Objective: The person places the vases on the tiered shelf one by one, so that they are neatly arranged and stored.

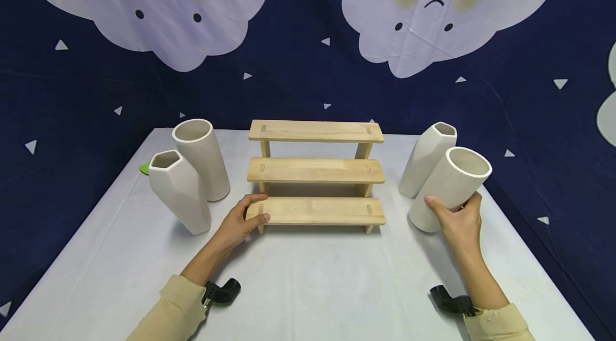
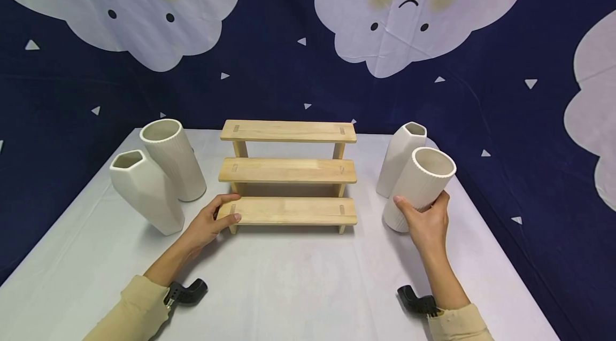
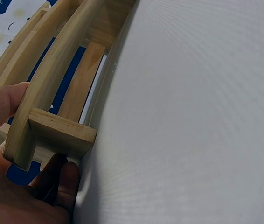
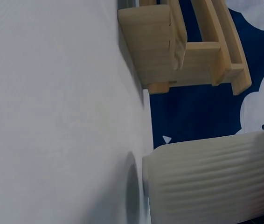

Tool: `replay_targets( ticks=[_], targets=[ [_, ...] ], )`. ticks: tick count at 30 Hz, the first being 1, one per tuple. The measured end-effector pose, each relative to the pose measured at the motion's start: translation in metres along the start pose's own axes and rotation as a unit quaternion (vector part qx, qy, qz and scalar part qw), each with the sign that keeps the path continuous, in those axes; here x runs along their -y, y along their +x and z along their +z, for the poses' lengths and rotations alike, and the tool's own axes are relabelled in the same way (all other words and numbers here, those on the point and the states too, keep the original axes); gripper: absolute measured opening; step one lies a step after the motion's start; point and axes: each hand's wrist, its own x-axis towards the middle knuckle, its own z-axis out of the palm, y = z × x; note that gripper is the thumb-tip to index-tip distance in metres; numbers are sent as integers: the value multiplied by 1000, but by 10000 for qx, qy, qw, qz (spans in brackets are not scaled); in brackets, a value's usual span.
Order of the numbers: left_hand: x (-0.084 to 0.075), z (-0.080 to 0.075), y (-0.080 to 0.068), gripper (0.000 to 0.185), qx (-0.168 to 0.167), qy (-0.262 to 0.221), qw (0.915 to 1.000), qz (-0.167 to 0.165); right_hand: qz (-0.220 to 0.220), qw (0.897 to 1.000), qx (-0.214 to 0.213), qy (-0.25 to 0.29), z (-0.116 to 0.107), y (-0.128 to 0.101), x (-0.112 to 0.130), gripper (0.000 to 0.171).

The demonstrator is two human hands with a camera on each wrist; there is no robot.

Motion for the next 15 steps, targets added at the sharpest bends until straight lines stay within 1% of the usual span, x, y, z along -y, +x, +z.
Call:
replay_targets(
  ticks=[9,15],
  targets=[
    [0,1,0,51,29,-146,9999,-4,-16,9998,134,155,0,-6,13,78],
    [0,0,0,52,22,-103,9999,13,-110,9994,183,279,0,-10,20,78]
  ],
)
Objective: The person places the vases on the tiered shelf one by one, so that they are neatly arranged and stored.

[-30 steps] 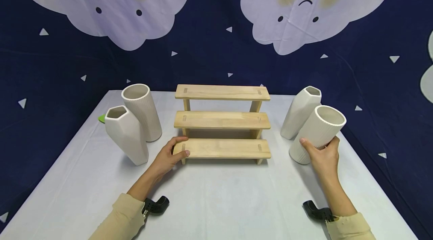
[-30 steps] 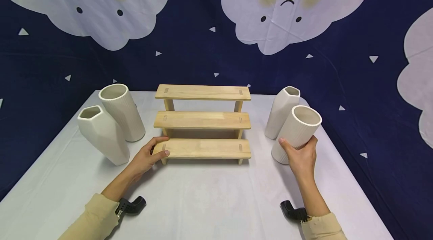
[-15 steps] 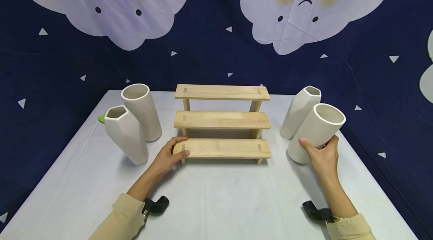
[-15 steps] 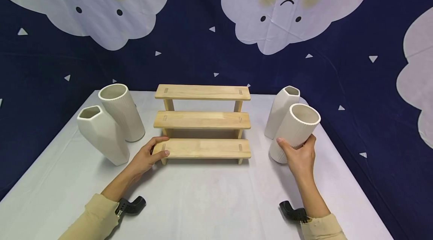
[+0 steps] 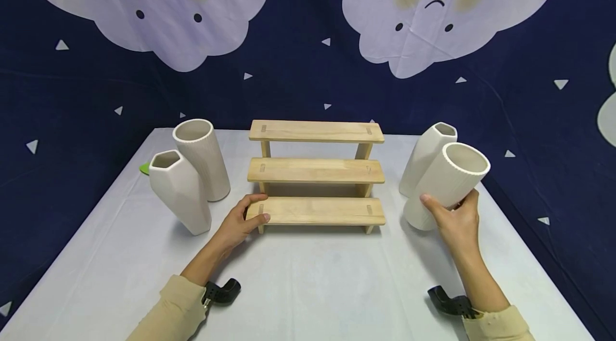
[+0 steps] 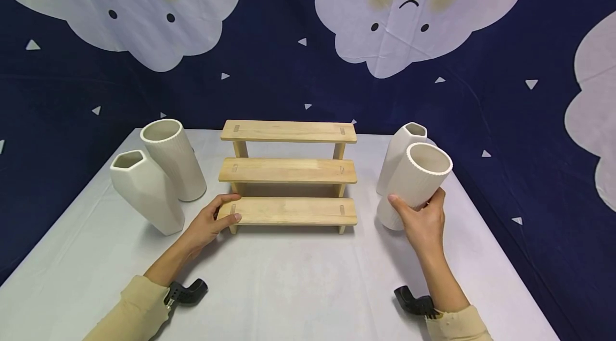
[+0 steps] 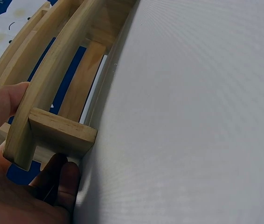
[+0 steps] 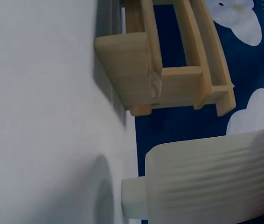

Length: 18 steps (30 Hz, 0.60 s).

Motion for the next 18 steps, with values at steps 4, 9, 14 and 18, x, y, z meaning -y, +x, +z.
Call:
replay_targets(
  ticks=[4,9,14,18],
  targets=[
    [-1,0,0,52,-10,12,10000,-18,-122,9998,14,127,1,-2,4,75],
    [0,0,-1,52,-14,21,10000,-2,-263,9993,50,270,1,-5,11,70],
    [0,0,0,51,-15,16,10000,2,-483,9974,113,528,3,-9,18,69],
    [0,0,0,51,0,6,10000,29,-586,9956,187,706,3,-12,23,70]
  ],
)
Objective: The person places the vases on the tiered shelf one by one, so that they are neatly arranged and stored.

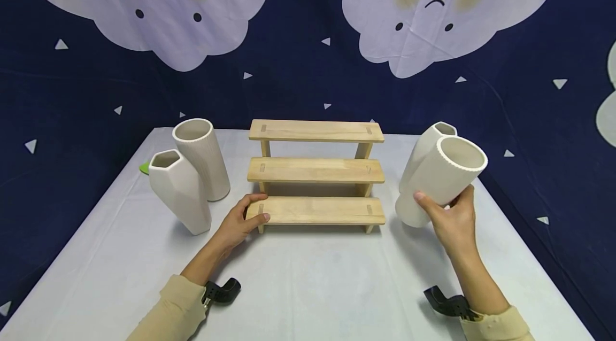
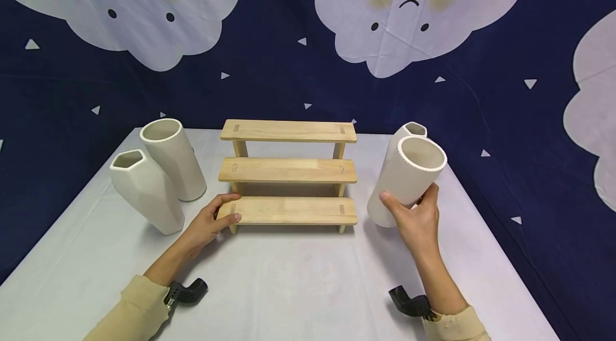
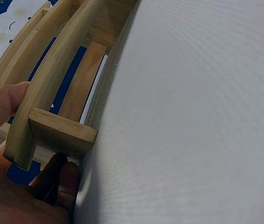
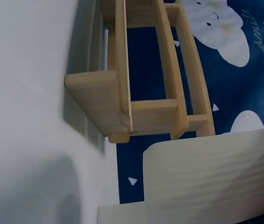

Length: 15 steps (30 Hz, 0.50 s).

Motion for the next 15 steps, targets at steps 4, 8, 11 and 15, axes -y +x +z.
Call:
replay_targets(
  ticks=[4,8,11,15],
  targets=[
    [0,0,0,51,19,-22,10000,37,-42,9998,95,158,2,-3,5,71],
    [0,0,0,51,18,-24,10000,38,-38,9995,191,248,5,-5,10,74],
    [0,0,0,51,16,-22,10000,11,-55,9992,265,307,7,-6,13,74],
    [0,0,0,52,-2,-9,10000,-35,-130,9986,339,380,10,-8,16,72]
  ],
)
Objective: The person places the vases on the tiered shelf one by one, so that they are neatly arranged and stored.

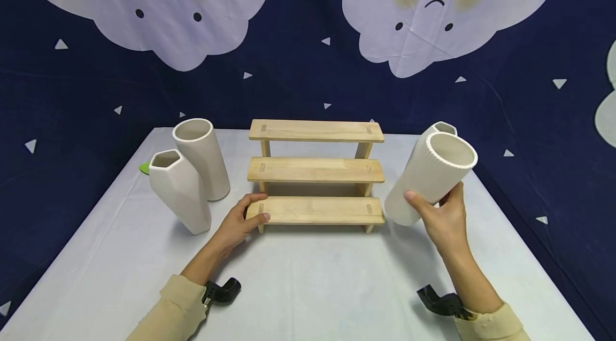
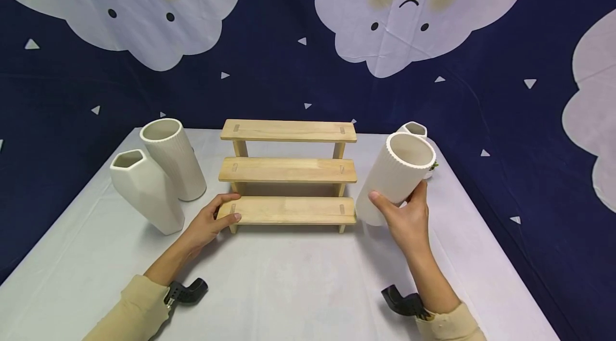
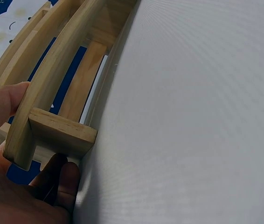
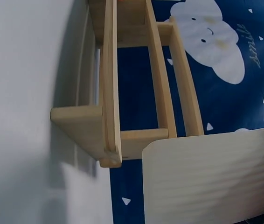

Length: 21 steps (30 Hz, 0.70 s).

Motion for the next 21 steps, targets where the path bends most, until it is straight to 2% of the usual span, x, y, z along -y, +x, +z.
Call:
replay_targets(
  ticks=[21],
  targets=[
    [1,0,1,51,-61,49,10000,-49,-215,9979,431,434,23,-5,9,74]
  ],
)
